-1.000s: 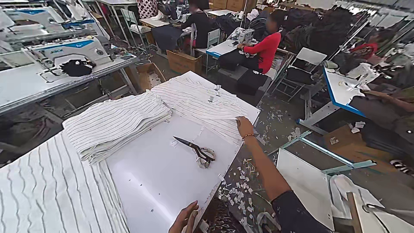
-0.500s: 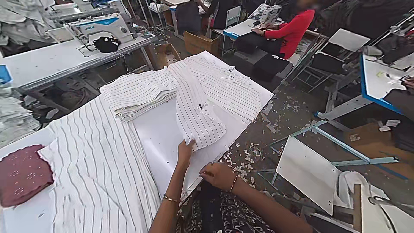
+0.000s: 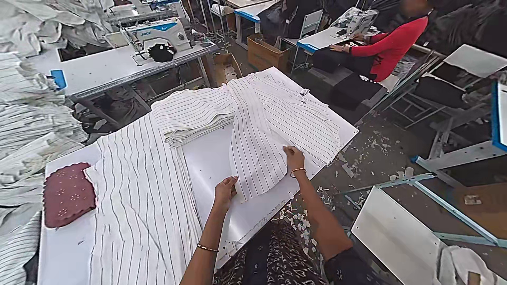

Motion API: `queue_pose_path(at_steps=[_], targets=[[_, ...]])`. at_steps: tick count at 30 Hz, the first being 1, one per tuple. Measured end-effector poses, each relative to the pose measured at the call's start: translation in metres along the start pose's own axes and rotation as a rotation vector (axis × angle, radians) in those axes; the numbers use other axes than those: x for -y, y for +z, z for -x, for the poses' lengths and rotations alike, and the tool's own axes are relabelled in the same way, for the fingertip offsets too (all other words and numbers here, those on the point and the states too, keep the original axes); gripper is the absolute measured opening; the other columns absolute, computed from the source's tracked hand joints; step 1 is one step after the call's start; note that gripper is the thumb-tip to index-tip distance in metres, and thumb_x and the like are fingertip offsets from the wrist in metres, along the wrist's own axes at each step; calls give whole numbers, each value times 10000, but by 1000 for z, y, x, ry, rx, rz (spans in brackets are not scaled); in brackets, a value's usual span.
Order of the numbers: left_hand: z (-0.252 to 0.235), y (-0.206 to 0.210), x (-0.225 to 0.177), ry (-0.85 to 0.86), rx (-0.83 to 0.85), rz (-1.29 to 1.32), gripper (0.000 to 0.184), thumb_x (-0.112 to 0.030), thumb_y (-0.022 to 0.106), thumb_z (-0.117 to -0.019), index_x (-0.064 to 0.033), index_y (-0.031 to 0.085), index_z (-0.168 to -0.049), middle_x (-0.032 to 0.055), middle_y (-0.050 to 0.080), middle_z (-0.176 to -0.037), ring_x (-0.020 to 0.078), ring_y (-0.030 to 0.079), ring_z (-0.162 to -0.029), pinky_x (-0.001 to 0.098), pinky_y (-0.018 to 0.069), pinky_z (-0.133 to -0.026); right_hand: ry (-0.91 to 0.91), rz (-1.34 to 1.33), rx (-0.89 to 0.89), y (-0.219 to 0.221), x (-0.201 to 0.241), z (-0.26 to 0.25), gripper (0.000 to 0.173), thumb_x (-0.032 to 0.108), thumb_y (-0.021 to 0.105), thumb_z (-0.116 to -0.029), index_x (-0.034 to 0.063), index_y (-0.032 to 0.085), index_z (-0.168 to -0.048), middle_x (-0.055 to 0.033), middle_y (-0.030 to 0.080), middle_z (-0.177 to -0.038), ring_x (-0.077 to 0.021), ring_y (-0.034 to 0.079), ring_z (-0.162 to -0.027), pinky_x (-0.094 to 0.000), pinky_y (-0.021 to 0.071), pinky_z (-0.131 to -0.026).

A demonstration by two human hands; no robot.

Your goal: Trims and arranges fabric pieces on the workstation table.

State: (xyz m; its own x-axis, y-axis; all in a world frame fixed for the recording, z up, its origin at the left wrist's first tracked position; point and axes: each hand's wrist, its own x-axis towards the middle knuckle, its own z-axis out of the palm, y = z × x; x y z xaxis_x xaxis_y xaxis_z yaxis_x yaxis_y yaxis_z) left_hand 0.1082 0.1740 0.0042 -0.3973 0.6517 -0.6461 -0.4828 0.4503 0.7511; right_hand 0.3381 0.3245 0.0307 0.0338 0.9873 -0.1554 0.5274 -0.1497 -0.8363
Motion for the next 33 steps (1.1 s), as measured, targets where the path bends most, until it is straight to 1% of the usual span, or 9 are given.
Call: queue_pose_path(at_steps=[7, 11, 14, 17, 20, 23, 26, 28, 33], targets=[[2, -8, -2, -7, 11, -61, 226, -135, 598, -1036, 67, 622, -1135, 123, 693, -863, 146, 677, -690, 309, 581, -656, 183, -331, -199, -31, -53, 23, 277, 167, 609, -1041, -95, 603, -1128, -127, 677, -859, -119, 674, -689, -275, 580, -670], [-9, -3, -16, -40, 24, -104, 281, -208, 605, -1039, 50, 628, -1148, 127, 703, -888, 156, 685, -712, 321, 580, -661, 190, -345, -290, -29, -52, 30, 411, 99, 604, -1032, -103, 451, -1356, -229, 595, -1179, -192, 679, -822, -319, 581, -726], [-21, 5, -23, 131, -1, -277, 280, -170, 618, -1029, 63, 637, -1183, 143, 690, -975, 153, 647, -787, 330, 549, -728, -20, -221, -312, -33, -42, 39, 459, 97, 647, -995, -119, 479, -1363, -293, 565, -1327, -281, 669, -1017, -369, 561, -849], [-9, 41, -38, 465, -95, -370, 307, -131, 514, -1064, 97, 624, -1237, 228, 695, -1057, 251, 673, -945, 425, 532, -895, -436, -138, -234, -41, -8, 52, 293, 102, 641, -969, -87, 658, -1193, -238, 651, -1191, -194, 683, -950, -282, 577, -812], [45, 95, -55, 765, -1, -286, 293, -93, 497, -1059, 118, 652, -1190, 236, 707, -1071, 271, 692, -1003, 429, 532, -947, -855, -196, -57, -52, 58, 70, 206, 94, 653, -959, -48, 740, -1080, -166, 686, -1151, -103, 676, -1024, -217, 569, -884], [111, 98, -63, 944, 345, -316, 234, -16, 539, -983, 129, 706, -1058, 204, 732, -982, 185, 696, -938, 341, 533, -899, -1116, -90, 202, -68, 115, 98, 213, 228, 653, -1000, 64, 780, -1044, -77, 734, -1148, -89, 653, -1151, -224, 510, -1024], [142, 49, -57, 945, 603, -380, 218, -49, 578, -990, 125, 708, -1005, 189, 720, -906, 155, 676, -849, 310, 525, -804, -1198, 166, 476, -66, 124, 107, 427, 455, 599, -999, 90, 771, -1136, -59, 768, -1083, -151, 713, -979, -371, 565, -899], [157, 9, -43, 838, 557, -369, 236, -107, 607, -1009, 102, 717, -996, 153, 708, -877, 93, 633, -795, 255, 498, -751, -1148, 196, 726, -50, 112, 109, 401, 445, 613, -964, 103, 785, -1084, 5, 772, -895, -56, 679, -727, -267, 567, -675], [176, -73, 28, 422, 36, -217, 246, -236, 639, -1005, 1, 692, -1048, -75, 556, -630, -23, 455, -548, 192, 411, -579, -916, 246, 1264, -9, 92, 121, 329, 396, 685, -932, 91, 728, -818, 35, 625, -610, 50, 523, -534, -154, 409, -497]])
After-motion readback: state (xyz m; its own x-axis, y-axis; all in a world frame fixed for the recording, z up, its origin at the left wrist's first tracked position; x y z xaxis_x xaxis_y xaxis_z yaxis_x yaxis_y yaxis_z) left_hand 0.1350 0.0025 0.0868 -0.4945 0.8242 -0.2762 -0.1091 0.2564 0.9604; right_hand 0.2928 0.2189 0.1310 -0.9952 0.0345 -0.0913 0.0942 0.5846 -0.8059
